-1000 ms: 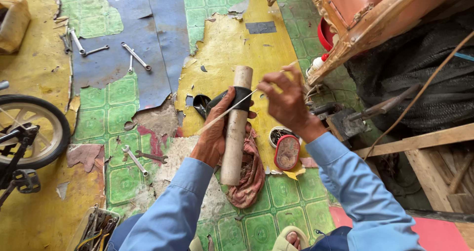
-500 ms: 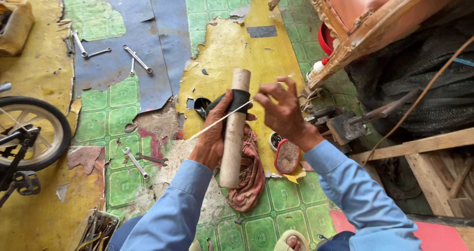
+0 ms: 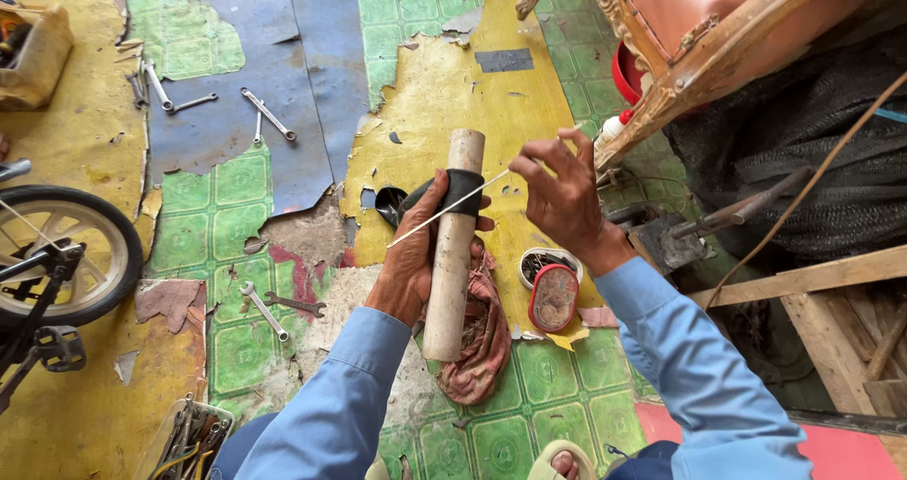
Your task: The person sits on the floor holding a white plastic pipe with a black rubber strip wrapped around it. They tuck the strip edge, then twist and tighten a thin wire around the rubber banding by hand to secure it, adjusting the wrap and finally pulling the strip ends.
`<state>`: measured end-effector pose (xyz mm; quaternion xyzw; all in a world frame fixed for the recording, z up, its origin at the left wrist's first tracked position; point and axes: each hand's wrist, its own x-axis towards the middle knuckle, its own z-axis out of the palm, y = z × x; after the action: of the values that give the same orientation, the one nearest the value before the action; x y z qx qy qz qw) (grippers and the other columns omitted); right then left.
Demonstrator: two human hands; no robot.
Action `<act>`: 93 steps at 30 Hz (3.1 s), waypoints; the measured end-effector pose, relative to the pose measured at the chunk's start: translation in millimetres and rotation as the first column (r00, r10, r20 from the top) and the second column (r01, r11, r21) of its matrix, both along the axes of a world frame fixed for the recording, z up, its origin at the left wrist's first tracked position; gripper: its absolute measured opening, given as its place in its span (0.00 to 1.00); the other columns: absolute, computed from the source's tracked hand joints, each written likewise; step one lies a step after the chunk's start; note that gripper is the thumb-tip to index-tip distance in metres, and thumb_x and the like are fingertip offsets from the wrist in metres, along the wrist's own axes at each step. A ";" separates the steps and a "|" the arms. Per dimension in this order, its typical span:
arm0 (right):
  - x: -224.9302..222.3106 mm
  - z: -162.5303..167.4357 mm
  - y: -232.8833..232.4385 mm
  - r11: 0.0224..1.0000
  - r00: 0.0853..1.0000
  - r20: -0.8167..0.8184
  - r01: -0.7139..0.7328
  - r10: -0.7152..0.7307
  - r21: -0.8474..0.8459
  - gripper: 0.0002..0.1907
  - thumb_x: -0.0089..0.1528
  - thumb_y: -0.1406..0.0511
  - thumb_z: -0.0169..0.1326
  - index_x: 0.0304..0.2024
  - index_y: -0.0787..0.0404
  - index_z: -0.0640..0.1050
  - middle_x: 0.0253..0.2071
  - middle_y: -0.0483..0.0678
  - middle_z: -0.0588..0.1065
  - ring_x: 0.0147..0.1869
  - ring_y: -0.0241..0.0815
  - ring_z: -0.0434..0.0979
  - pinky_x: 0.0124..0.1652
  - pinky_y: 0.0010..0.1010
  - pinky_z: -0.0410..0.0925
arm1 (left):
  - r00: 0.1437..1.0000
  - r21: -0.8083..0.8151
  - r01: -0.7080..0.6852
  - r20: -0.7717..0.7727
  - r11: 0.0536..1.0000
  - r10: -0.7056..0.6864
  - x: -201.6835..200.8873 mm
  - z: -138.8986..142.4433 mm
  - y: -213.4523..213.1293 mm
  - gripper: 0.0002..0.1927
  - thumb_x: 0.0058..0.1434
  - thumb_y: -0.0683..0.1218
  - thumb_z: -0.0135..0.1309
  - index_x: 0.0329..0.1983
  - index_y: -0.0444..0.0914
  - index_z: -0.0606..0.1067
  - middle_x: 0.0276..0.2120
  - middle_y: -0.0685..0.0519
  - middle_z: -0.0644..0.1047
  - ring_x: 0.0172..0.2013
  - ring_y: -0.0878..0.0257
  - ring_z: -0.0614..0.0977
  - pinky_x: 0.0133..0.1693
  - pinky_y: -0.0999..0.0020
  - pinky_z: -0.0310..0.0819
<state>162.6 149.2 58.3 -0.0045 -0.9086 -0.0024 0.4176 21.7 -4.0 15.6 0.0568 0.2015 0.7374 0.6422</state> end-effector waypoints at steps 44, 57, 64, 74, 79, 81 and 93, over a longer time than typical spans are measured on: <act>2.3 2.3 -1.1 0.999 0.999 -0.016 -0.037 0.037 -0.005 0.14 0.59 0.79 0.55 0.44 0.59 0.76 0.44 0.47 0.75 0.49 0.47 0.77 0.63 0.49 0.60 | 0.986 0.104 0.072 0.146 0.992 -0.086 -0.8 -5.9 -0.7 0.31 0.74 0.64 0.43 0.58 0.30 0.69 0.40 0.35 0.80 0.28 0.51 0.84 0.23 0.62 0.83; 3.4 2.6 -0.5 0.997 0.998 -0.004 -0.070 0.070 -0.032 0.14 0.59 0.79 0.54 0.45 0.59 0.76 0.44 0.47 0.75 0.49 0.46 0.77 0.63 0.49 0.61 | 0.988 0.153 0.059 0.133 0.986 -0.080 0.7 -1.8 -1.4 0.29 0.73 0.63 0.44 0.57 0.32 0.69 0.42 0.35 0.81 0.28 0.51 0.84 0.24 0.61 0.84; 2.9 4.7 -1.9 1.000 0.999 -0.038 -0.001 0.000 -0.013 0.12 0.61 0.78 0.55 0.45 0.60 0.76 0.44 0.47 0.75 0.49 0.46 0.77 0.64 0.50 0.61 | 0.996 0.101 0.015 0.086 0.995 -0.024 3.5 1.9 -0.3 0.28 0.73 0.62 0.45 0.56 0.32 0.70 0.41 0.37 0.81 0.29 0.51 0.85 0.23 0.62 0.83; 1.1 5.6 -7.7 0.998 0.999 -0.013 -0.053 0.053 -0.028 0.15 0.58 0.79 0.55 0.44 0.60 0.77 0.43 0.47 0.75 0.49 0.47 0.77 0.61 0.50 0.62 | 0.999 0.037 -0.046 0.004 0.998 0.046 2.3 4.1 -0.5 0.28 0.70 0.63 0.47 0.54 0.34 0.71 0.38 0.40 0.81 0.24 0.54 0.83 0.22 0.63 0.82; -1.5 3.8 -8.7 0.998 0.999 -0.028 -0.046 0.045 -0.039 0.15 0.56 0.78 0.55 0.44 0.62 0.76 0.45 0.53 0.74 0.49 0.58 0.74 0.52 0.49 0.66 | 0.998 -0.023 -0.056 -0.019 0.998 0.055 4.6 5.1 1.9 0.31 0.69 0.65 0.48 0.50 0.31 0.74 0.35 0.41 0.81 0.22 0.55 0.82 0.22 0.65 0.82; -3.2 2.3 -10.9 0.994 0.998 -0.041 -0.049 0.045 -0.094 0.15 0.58 0.80 0.54 0.45 0.63 0.76 0.45 0.53 0.74 0.49 0.58 0.75 0.50 0.47 0.68 | 0.989 -0.060 -0.089 -0.120 0.994 0.081 5.2 6.8 1.8 0.29 0.66 0.65 0.49 0.49 0.35 0.76 0.33 0.44 0.81 0.19 0.57 0.81 0.20 0.65 0.81; -5.2 -2.9 -18.2 0.981 0.995 -0.054 -0.090 0.081 -0.174 0.15 0.60 0.81 0.53 0.47 0.64 0.75 0.45 0.55 0.74 0.47 0.57 0.76 0.45 0.45 0.70 | 0.928 -0.144 -0.248 -0.320 0.958 0.192 13.6 19.1 -2.9 0.31 0.66 0.66 0.49 0.48 0.34 0.77 0.28 0.44 0.81 0.18 0.60 0.81 0.19 0.69 0.76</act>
<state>157.4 131.0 55.4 -0.0024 -0.8945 0.0960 0.4365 35.2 -7.0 34.7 0.0873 0.3691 0.7660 0.5190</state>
